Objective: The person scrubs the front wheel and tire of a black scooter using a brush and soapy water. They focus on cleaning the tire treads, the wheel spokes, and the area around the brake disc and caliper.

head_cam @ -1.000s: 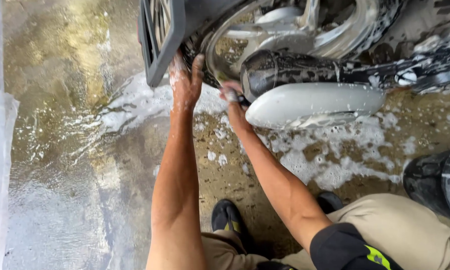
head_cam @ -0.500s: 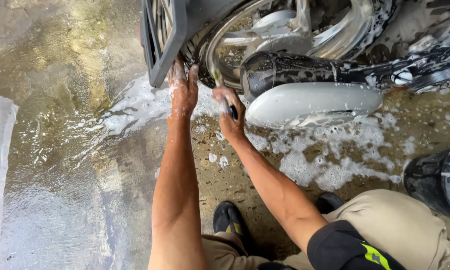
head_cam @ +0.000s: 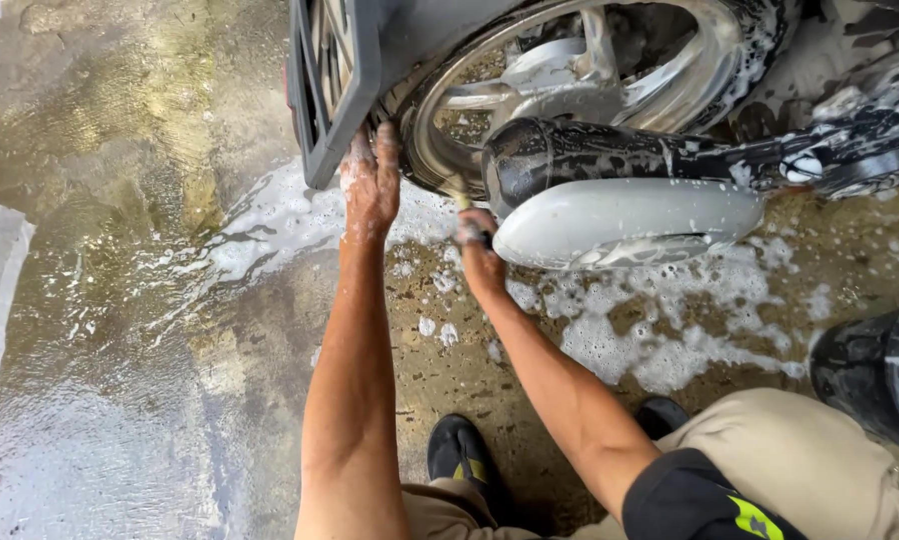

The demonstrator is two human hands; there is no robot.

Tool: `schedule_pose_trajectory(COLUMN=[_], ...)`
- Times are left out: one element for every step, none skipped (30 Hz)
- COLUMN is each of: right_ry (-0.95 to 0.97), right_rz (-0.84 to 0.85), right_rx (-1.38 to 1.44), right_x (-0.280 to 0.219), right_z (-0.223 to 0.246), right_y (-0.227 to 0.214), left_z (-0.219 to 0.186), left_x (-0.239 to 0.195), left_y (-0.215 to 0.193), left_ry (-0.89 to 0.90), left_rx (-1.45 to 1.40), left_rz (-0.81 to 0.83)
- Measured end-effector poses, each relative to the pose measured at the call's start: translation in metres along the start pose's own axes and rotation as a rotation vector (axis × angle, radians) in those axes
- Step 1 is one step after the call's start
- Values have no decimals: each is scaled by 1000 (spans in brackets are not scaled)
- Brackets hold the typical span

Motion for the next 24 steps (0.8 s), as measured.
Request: schedule_pose_trajectory(right_ry=[-13, -6, 8, -100, -207, -218, -87, 48, 38, 17, -9, -12, 256, 527, 543, 323, 97, 108, 381, 623, 605, 689, 771, 773], right_rz=[-54, -104, -98, -55, -10, -10, -3, 11, 17, -12, -42, -36, -145, -250, -249, -73, 107, 102, -72, -236, -232, -189, -146, -148], right_rx=[47, 81, 72, 93, 114, 113, 259, 408, 411, -206, -822, -823, -351, 122, 111, 300, 479, 477, 417, 358, 364, 227, 89, 86], right_x=[5, 0, 8, 14, 20, 24, 30, 35, 36, 33, 30, 41, 48, 37, 18, 32, 37, 34, 26, 27, 37, 28, 19, 16], right_z=[-11, -24, 9, 54, 99, 71, 31, -10, -25, -46, -64, -70, -98, -131, -112, -66, -15, -21, -55, -82, -101, -131, -162, -138], right_y=[-8, -20, -11, 1, 13, 11, 9, 12, -1, -15, -31, -27, -38, -41, -39, -10, 15, 7, -12, -27, -37, -49, -63, -42], left_z=[-7, -7, -14, -34, -54, -50, -42, -31, -35, -35, -36, -40, -47, -50, -28, -16, -4, -12, -17, -33, -30, -17, -3, -5], left_x=[8, 5, 5, 0, -7, -4, 1, 7, 7, 2, -2, -1, -1, -9, -14, -3, 9, -1, -9, -6, -1, -3, -5, -7], left_y=[-2, -2, -2, -8, -14, -10, -3, 1, -3, -10, -16, -19, -22, -23, -13, -7, 0, -8, -12, -17, -15, -12, -10, -13], left_ry=[172, 323, 305, 432, 559, 566, 506, 445, 451, 466, 481, 478, 509, 526, 508, 492, 476, 468, 445, 446, 462, 432, 401, 399], left_rx=[-12, -24, -23, -74, -124, -131, -104, -73, -76, -39, -1, -2, -4, -3, -1, -26, -52, -49, -25, -10, -16, 46, 109, 108], left_rz=[-91, -172, -169, -209, -249, -253, -221, -193, -202, -229, -255, -260, -280, -287, -280, -269, -258, -250, -210, -188, -198, -225, -251, -249])
Point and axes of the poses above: each hand's wrist, its own x-axis towards the middle knuckle, its own y-axis out of the palm, z = x × y, the point moved 10 cm from there along x, towards the middle knuckle, and after that the axes turned 5 degrees about -z, right-handed, at the moved point
